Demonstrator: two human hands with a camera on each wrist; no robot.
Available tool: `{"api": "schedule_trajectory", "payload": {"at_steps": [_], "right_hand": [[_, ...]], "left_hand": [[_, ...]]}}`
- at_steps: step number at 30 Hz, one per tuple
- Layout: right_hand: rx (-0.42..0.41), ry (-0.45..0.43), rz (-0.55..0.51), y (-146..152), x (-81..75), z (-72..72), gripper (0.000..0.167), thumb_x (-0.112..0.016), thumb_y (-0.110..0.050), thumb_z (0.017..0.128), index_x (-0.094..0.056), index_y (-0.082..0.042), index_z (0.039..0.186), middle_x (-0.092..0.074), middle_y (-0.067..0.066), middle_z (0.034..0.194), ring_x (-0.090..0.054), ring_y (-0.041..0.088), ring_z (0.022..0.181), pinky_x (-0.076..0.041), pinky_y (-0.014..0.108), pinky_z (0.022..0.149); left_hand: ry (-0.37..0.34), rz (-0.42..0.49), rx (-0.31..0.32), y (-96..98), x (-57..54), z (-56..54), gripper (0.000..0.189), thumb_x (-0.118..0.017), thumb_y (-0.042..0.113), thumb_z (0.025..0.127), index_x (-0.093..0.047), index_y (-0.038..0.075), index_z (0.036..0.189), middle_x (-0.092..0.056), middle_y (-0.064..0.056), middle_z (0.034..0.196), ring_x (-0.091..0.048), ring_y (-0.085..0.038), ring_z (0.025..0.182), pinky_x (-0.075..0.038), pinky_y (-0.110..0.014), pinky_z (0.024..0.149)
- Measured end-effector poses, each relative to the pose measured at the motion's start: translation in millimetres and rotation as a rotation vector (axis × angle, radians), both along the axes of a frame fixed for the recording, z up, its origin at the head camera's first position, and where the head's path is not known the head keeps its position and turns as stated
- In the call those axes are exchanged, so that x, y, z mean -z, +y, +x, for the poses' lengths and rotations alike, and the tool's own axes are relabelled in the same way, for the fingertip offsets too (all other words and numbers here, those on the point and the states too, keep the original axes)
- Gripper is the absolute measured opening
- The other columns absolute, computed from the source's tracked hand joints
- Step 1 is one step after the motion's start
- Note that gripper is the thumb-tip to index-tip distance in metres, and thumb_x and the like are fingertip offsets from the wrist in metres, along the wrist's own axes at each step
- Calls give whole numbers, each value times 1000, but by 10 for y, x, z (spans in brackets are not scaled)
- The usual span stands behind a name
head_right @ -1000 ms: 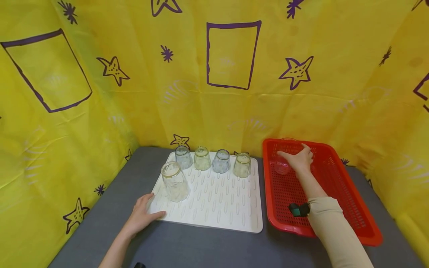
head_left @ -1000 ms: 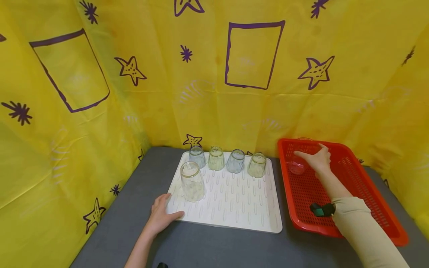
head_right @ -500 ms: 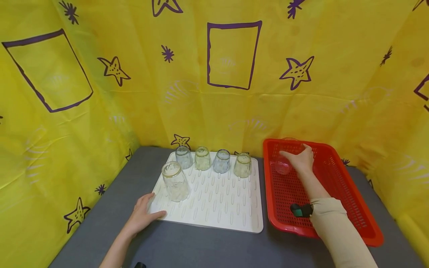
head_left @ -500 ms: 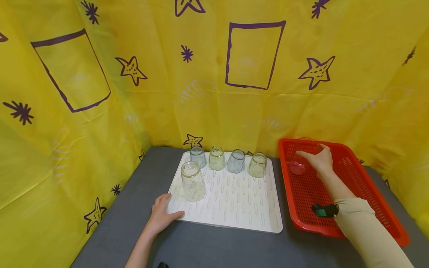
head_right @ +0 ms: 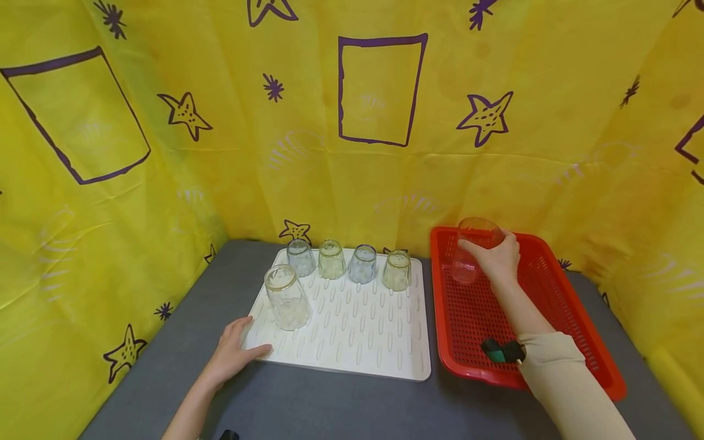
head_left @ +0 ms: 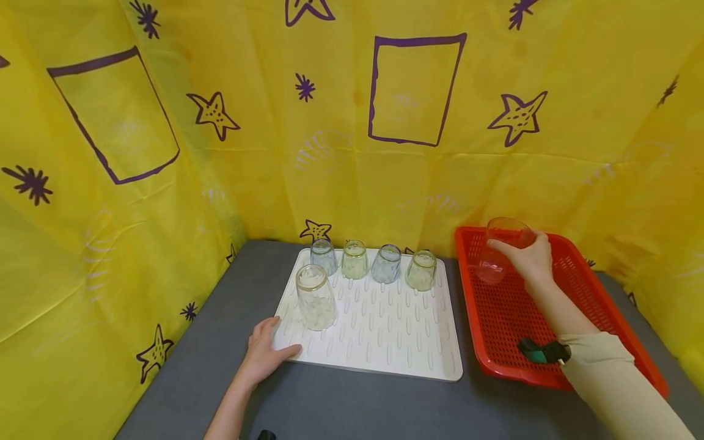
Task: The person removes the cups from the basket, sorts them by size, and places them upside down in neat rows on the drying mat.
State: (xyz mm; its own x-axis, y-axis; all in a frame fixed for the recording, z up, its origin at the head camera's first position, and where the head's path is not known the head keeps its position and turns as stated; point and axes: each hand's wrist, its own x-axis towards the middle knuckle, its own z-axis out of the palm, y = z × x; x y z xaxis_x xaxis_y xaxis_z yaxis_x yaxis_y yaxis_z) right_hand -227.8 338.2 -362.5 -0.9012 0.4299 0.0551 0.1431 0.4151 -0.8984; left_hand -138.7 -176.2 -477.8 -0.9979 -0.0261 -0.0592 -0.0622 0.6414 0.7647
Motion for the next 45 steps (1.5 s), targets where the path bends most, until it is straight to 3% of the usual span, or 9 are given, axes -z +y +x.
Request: {"api": "schedule_trajectory", "payload": {"at_steps": [10,18,22,26,29,32,35,42,45], "right_hand": [[53,69,-90,-158,-240,156,99,-79,-41,79,-20,-8,152,-28,12,151,-33,27,132,-33,41,109],[3,109,-138,-304,-393,329,94,-78,-40,82,-21,-14,151,-29,6,145,-35,22,126,-38,38,105],[-60,131,-131,-399,-423,420,89,-76,-36,84,-23,-15,151,-32,5,142,-36,20,123,-38,36,103],[-132,122,-103,-500,-440,509,87,-74,-38,86,-22,-14,152,-33,8,145,-37,21,123,-41,38,102],[-183,123,-106,-580,-442,571,85,-73,-37,87,-22,-13,152,-34,10,145,-38,20,122,-46,28,95],[-234,131,-141,-677,-430,625,83,-73,-34,88,-24,-13,152,-36,8,143,-39,18,119,-46,17,86],[-299,142,-190,-792,-404,675,77,-73,-28,89,-28,-13,150,-40,5,138,-42,16,116,-45,16,85],[-471,155,-205,-1031,-298,769,71,-72,-18,89,-33,-12,148,-42,4,133,-43,21,118,-42,39,97],[-534,147,-191,-1095,-231,793,74,-73,-16,87,-32,-12,149,-41,8,135,-48,27,116,-45,40,96]], "left_hand": [[-9,15,-7,-2,-2,-7,87,-82,27,77,-36,-6,143,-27,-30,146,-24,-50,132,-24,-63,106],[-2,72,-51,2,-63,-2,79,-76,27,84,-36,-4,145,-31,-30,146,-26,-48,135,-24,-63,106],[116,162,-123,33,-119,13,66,-73,22,87,-43,0,142,-41,-23,142,-36,-40,132,-31,-56,106],[306,342,-224,86,-166,21,49,-72,11,88,-55,6,134,-56,-9,131,-52,-24,121,-44,-38,100],[457,445,-254,149,-213,44,42,-71,2,87,-60,3,128,-62,-1,121,-58,-17,108,-49,-23,89],[562,509,-199,233,-270,74,40,-69,-8,84,-60,-4,123,-62,-1,116,-60,-16,102,-49,-17,83],[587,537,-107,329,-331,113,42,-70,-12,81,-60,-5,122,-61,-5,116,-60,-15,101,-51,-19,83],[490,584,98,574,-439,190,48,-74,-6,81,-59,2,125,-59,-13,123,-58,-24,107,-51,-29,87],[424,616,166,671,-461,189,53,-75,-5,80,-56,1,129,-57,-14,126,-58,-26,109,-51,-34,89]]}}
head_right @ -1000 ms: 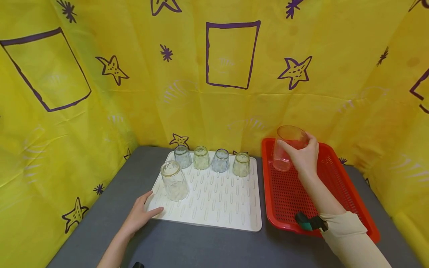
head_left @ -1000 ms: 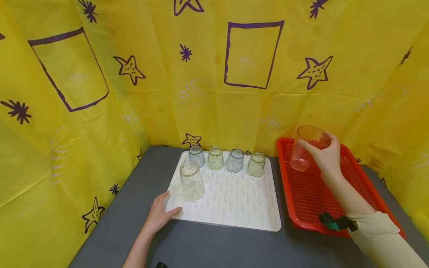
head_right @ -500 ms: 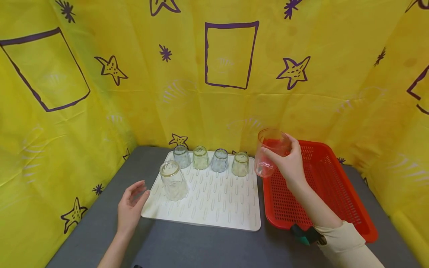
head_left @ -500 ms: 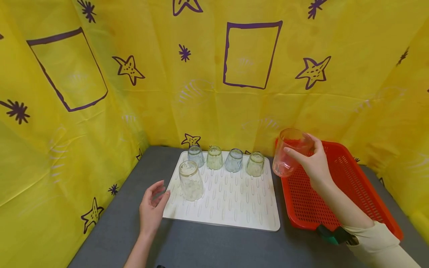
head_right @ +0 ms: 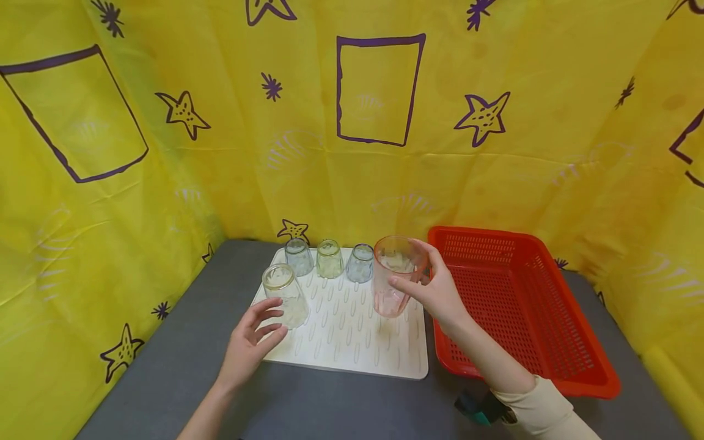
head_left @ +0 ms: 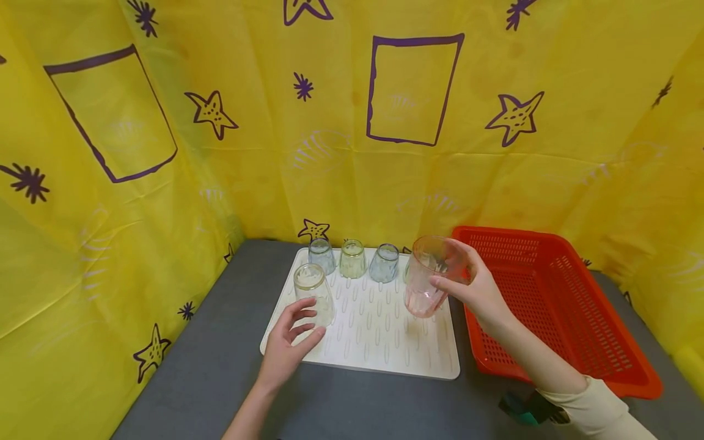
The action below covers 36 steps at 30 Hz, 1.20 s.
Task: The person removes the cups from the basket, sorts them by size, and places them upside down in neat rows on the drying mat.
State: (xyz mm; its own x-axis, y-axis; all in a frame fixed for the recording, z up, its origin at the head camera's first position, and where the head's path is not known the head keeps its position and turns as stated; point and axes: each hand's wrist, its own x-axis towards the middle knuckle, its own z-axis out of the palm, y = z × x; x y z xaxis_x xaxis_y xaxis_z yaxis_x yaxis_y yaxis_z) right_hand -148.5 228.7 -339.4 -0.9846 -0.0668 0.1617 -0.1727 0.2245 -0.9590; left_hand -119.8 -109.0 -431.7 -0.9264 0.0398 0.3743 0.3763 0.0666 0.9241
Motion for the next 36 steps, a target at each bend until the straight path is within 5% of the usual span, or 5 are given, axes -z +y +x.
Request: {"api": "schedule_trajectory", "payload": {"at_steps": [6,13,20,29,36], "right_hand": [[-141,69,1,-129,129,37,73,-74,-10,84,-37,-11,147,-44,14,135,-45,34,117,-48,27,90],[-255,142,28,-307,221,79,74,-79,-13,79,-43,-15,144,-49,11,134,-41,36,120,-43,50,97],[-347,159,56,-439,301,130,76,-81,-14,79,-42,-15,144,-49,9,132,-44,30,119,-45,46,98],[-411,134,64,-535,395,177,77,-82,-18,78,-43,-25,144,-49,4,133,-43,31,124,-40,55,98],[-416,138,127,-585,423,196,77,-82,-23,78,-43,-28,143,-51,-4,131,-49,21,116,-43,49,97]], "left_hand": [[-79,-21,168,178,-44,-29,65,-77,2,81,-48,12,138,-52,-8,135,-52,-34,118,-49,-39,94],[-71,-100,291,384,-108,-65,77,-82,13,78,-42,24,143,-47,1,141,-49,-30,125,-47,-38,97],[-65,-154,317,507,-141,-81,84,-86,19,75,-39,27,144,-45,4,143,-48,-27,126,-48,-40,96],[-78,-217,326,570,-155,-75,89,-88,24,71,-40,24,146,-52,8,134,-50,-18,122,-49,-37,93],[-86,-245,332,585,-137,-64,81,-87,29,72,-44,35,140,-58,10,126,-52,-13,121,-48,-39,92]]}}
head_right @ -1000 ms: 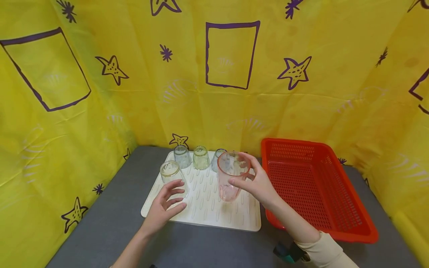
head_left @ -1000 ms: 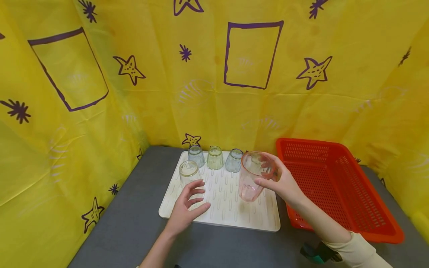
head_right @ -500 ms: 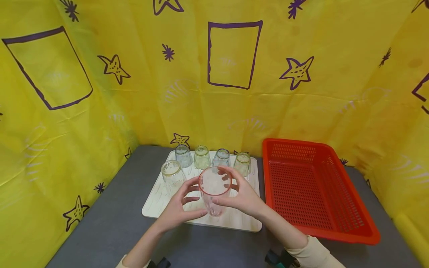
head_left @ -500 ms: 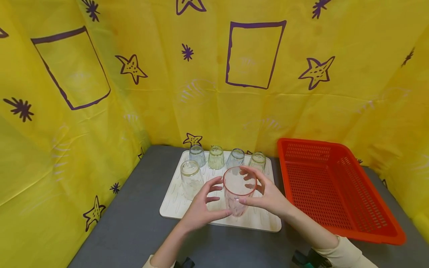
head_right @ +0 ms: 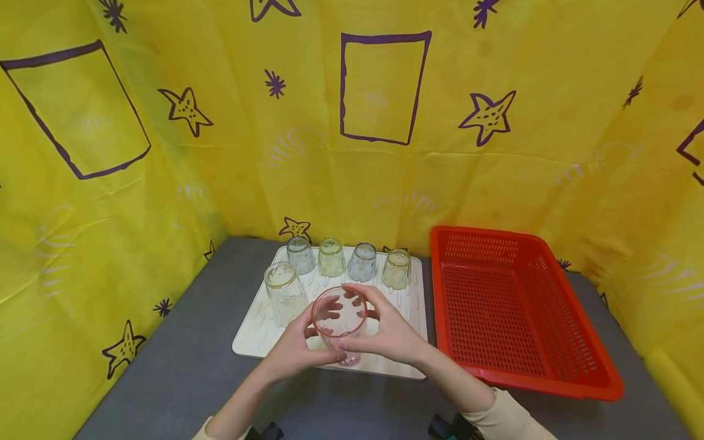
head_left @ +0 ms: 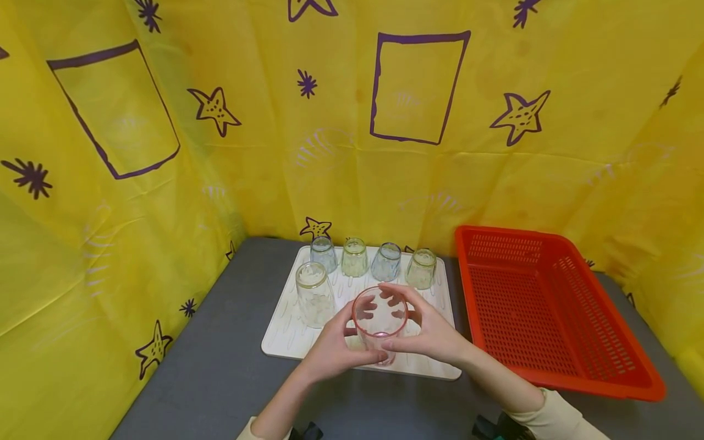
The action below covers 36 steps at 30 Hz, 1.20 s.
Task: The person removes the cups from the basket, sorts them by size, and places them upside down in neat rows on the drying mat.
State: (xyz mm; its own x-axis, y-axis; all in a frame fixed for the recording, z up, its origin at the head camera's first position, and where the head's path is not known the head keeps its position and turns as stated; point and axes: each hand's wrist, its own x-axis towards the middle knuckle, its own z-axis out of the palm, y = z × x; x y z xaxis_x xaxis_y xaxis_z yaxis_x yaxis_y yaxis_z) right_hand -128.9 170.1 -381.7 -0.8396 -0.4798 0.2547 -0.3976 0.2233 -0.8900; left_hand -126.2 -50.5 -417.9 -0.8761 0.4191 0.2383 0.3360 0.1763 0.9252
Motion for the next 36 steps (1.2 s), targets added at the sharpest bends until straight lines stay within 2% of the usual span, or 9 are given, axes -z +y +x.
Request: {"api": "schedule_trajectory", "payload": {"at_steps": [8,13,16,20,22,24,27,30,36], "right_hand": [[4,-4,2,-16,13,14,79,-82,-25,77,-41,-29,145,-49,-4,135,-46,23,123,-43,47,99],[-6,7,-37,17,39,0,78,-81,-21,79,-40,-26,146,-47,-2,136,-43,25,124,-43,45,101],[-9,19,-68,46,78,-6,76,-79,-16,80,-41,-21,146,-49,1,135,-44,25,121,-44,43,100],[1,25,-71,71,152,7,73,-80,-13,79,-44,-19,143,-51,2,132,-46,25,117,-45,45,98],[14,4,-51,72,183,24,73,-81,-15,79,-45,-22,142,-52,2,131,-47,25,117,-45,44,98],[15,-46,-43,64,203,47,74,-82,-17,78,-44,-25,142,-50,5,130,-49,28,114,-48,43,93],[-9,-147,-75,37,214,73,77,-82,-16,79,-41,-26,143,-45,11,133,-52,36,109,-53,39,85],[-34,-220,-131,5,213,83,80,-81,-10,79,-38,-24,145,-41,15,136,-54,40,104,-57,38,75],[-41,-242,-215,-33,215,90,80,-80,-4,79,-37,-18,145,-41,15,136,-54,41,106,-57,37,76]], "left_hand": [[-5,-7,-18,11,15,-5,77,-87,28,72,-47,35,137,-60,10,123,-54,-13,118,-49,-38,88],[-27,30,-18,5,18,1,75,-86,26,73,-48,31,137,-60,9,125,-55,-14,118,-49,-40,88],[-70,120,4,-4,22,4,74,-85,21,75,-47,22,138,-59,2,128,-54,-20,120,-49,-40,90],[-135,307,41,-1,32,-4,73,-81,12,78,-42,7,140,-54,-13,134,-53,-27,123,-50,-38,93],[-170,408,64,5,33,-4,73,-79,6,80,-38,2,141,-50,-20,138,-52,-27,123,-50,-39,93],[-200,499,88,9,35,0,70,-76,2,82,-37,3,140,-47,-22,140,-52,-26,123,-51,-40,92],[-240,614,127,14,41,12,64,-71,-1,85,-38,7,139,-46,-19,140,-52,-24,123,-50,-44,93],[-259,680,141,18,44,21,60,-70,0,87,-41,13,138,-50,-9,136,-52,-21,122,-50,-44,93],[-284,723,151,28,42,30,60,-69,-1,87,-39,11,138,-53,-4,132,-53,-19,121,-50,-44,93]]}}
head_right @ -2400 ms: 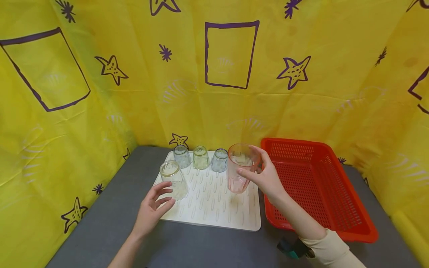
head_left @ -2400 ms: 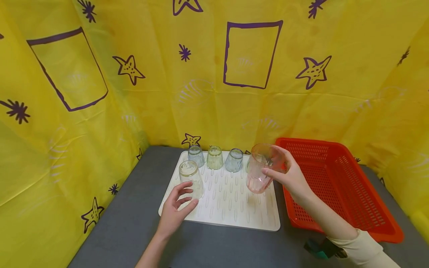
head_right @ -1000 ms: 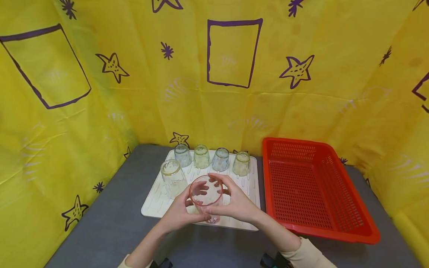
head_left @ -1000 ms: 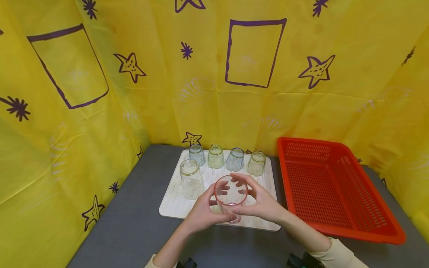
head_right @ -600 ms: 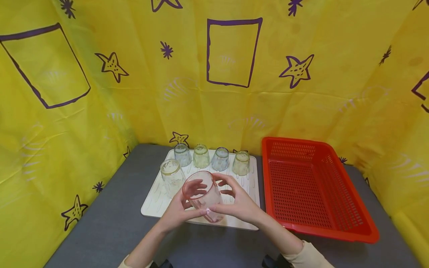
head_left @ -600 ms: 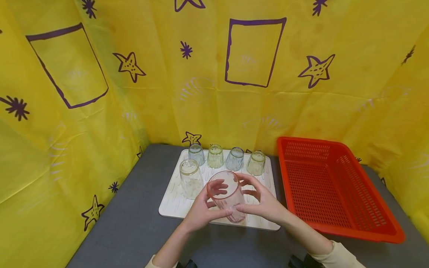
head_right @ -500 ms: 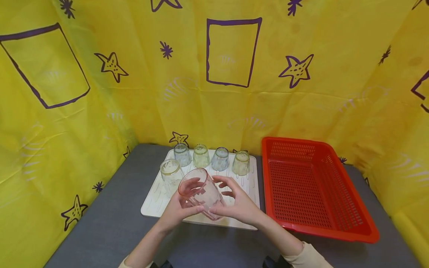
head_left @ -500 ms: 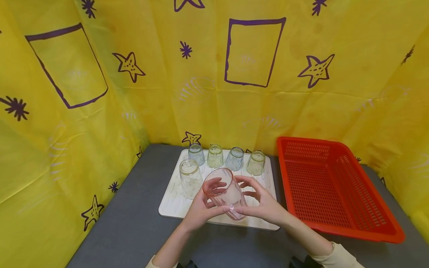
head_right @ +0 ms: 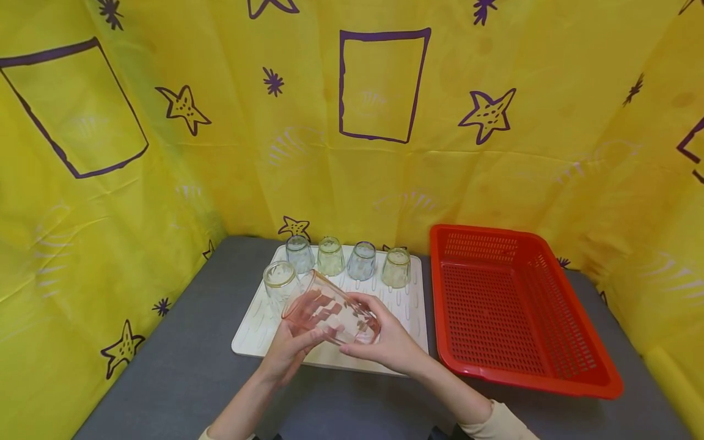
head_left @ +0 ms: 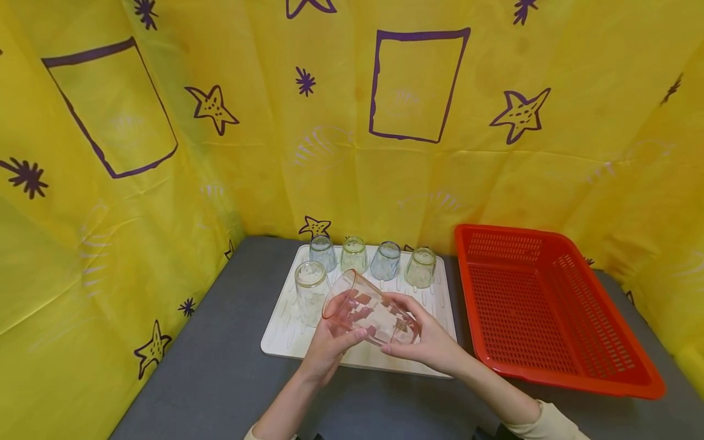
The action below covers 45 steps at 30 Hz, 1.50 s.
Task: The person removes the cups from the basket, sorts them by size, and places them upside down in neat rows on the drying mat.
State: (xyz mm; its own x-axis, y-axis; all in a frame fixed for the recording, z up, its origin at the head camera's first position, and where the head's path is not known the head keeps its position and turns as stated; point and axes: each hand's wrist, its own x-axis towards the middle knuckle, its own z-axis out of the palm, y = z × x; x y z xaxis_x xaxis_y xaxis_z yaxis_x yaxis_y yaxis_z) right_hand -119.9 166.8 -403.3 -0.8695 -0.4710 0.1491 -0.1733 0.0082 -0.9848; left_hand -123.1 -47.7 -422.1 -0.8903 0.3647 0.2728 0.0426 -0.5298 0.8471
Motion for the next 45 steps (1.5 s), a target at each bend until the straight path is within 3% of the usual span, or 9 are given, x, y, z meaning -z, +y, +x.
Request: {"api": "schedule_trajectory", "payload": {"at_steps": [5,9,12,20,25,33,39,45], "right_hand": [[-2,-3,-4,7,10,11,78,-79,-4,79,-36,-16,144,-42,17,134,-51,49,106,-57,36,76],[-3,36,43,58,-8,2,78,-80,-5,79,-37,-17,142,-43,15,132,-54,40,105,-57,36,77],[-1,120,100,116,-30,-21,76,-82,-6,77,-40,-16,141,-45,13,131,-57,32,102,-56,35,77],[-26,350,230,223,-90,-76,74,-85,-12,75,-46,-13,137,-48,6,129,-54,24,108,-54,33,84],[-22,407,293,246,-101,-72,74,-87,-19,74,-47,-15,137,-50,2,130,-51,22,110,-52,34,86],[-1,286,233,263,-57,-53,82,-87,-17,73,-42,-16,142,-49,7,133,-56,24,108,-53,32,85],[32,108,29,237,-12,-31,83,-81,-4,77,-35,-12,146,-41,18,138,-53,32,113,-56,37,81],[-12,-46,-175,211,17,-22,76,-73,0,83,-33,-13,147,-35,18,137,-53,31,113,-54,42,84]], "left_hand": [[-8,-57,10,-28,2,-3,67,-69,2,88,-32,7,144,-47,-10,139,-51,-21,124,-49,-43,95],[32,-134,-5,-126,-1,-26,81,-71,8,87,-20,7,151,-37,-15,148,-48,-20,129,-48,-40,97],[91,-192,-21,-234,-27,-54,87,-72,12,86,-16,9,153,-34,-17,150,-45,-23,132,-46,-38,98],[207,-475,-28,-399,-182,-97,91,-81,13,77,-28,21,151,-39,-9,147,-42,-32,130,-46,-39,98],[230,-554,-34,-382,-214,-81,88,-83,12,75,-36,27,148,-48,-8,135,-48,-30,123,-52,-39,90],[224,-508,-83,-353,-174,-70,77,-82,11,76,-43,17,142,-52,-13,129,-48,-36,121,-54,-40,87],[165,-432,-124,-326,-140,-50,76,-79,6,77,-41,9,142,-45,-14,135,-48,-34,121,-55,-38,85],[107,-336,-127,-286,-123,-37,74,-76,6,80,-38,8,143,-45,-17,133,-54,-29,117,-55,-39,83]]}}
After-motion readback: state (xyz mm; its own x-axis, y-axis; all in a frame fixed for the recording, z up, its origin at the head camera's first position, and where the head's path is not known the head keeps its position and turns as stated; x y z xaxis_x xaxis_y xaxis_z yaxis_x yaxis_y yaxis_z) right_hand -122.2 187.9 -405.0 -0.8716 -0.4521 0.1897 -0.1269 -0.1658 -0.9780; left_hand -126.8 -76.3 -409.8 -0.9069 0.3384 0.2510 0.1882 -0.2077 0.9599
